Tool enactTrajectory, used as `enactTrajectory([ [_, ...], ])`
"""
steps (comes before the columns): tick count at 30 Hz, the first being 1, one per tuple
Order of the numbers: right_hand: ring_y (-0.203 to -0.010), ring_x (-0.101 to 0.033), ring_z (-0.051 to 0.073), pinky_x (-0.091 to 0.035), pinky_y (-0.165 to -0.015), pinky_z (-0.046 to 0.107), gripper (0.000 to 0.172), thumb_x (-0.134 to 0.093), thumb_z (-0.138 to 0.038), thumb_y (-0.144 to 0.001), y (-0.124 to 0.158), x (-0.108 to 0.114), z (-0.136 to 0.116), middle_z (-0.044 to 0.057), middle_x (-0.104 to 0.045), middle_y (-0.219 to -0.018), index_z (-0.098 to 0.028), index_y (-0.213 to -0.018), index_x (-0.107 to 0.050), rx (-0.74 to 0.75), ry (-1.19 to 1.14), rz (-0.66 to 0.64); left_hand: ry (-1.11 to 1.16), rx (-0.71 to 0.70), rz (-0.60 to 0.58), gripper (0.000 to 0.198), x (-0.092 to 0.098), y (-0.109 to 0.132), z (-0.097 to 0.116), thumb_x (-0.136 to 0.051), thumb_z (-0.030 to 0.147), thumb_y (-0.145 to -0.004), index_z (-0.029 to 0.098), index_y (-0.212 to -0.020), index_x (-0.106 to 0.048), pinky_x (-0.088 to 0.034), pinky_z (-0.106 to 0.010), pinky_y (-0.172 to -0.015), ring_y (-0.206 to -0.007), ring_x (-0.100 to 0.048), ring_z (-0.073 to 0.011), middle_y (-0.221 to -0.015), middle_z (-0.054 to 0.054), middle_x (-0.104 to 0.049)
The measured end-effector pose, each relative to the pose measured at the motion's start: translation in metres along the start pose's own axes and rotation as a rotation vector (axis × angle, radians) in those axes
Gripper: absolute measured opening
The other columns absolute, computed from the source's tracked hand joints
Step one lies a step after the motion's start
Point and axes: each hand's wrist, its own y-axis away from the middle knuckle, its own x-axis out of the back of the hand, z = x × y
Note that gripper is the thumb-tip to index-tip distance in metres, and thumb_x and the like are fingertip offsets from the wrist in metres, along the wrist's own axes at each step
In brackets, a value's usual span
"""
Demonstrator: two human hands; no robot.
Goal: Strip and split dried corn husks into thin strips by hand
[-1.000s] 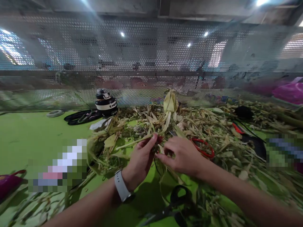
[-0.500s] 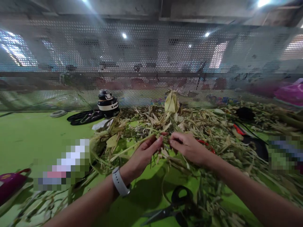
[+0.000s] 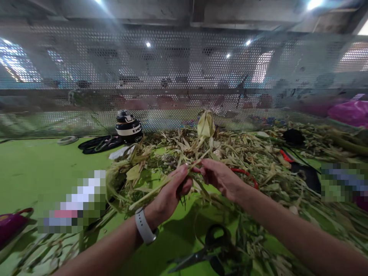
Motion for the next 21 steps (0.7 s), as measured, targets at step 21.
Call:
enactTrajectory([
  [21, -0.067, -0.05, 0.014, -0.038, -0.062, 0.026, 0.024, -0.066, -0.038, -0.065, -0.016, 0.017, 0.011, -0.001, -0.056, -0.068, -0.017, -0.071, -0.055, 0.174, 0.321, 0.332, -0.134, 0.158, -0.116, 0.035, 0.001, 0.001, -0.009, -0.056, 0.045, -0.078, 0.013, -0.068, -0.064, -0.015, -0.02, -0.042, -0.045, -0.022, -0.0057, -0.049, 0.006, -0.034],
])
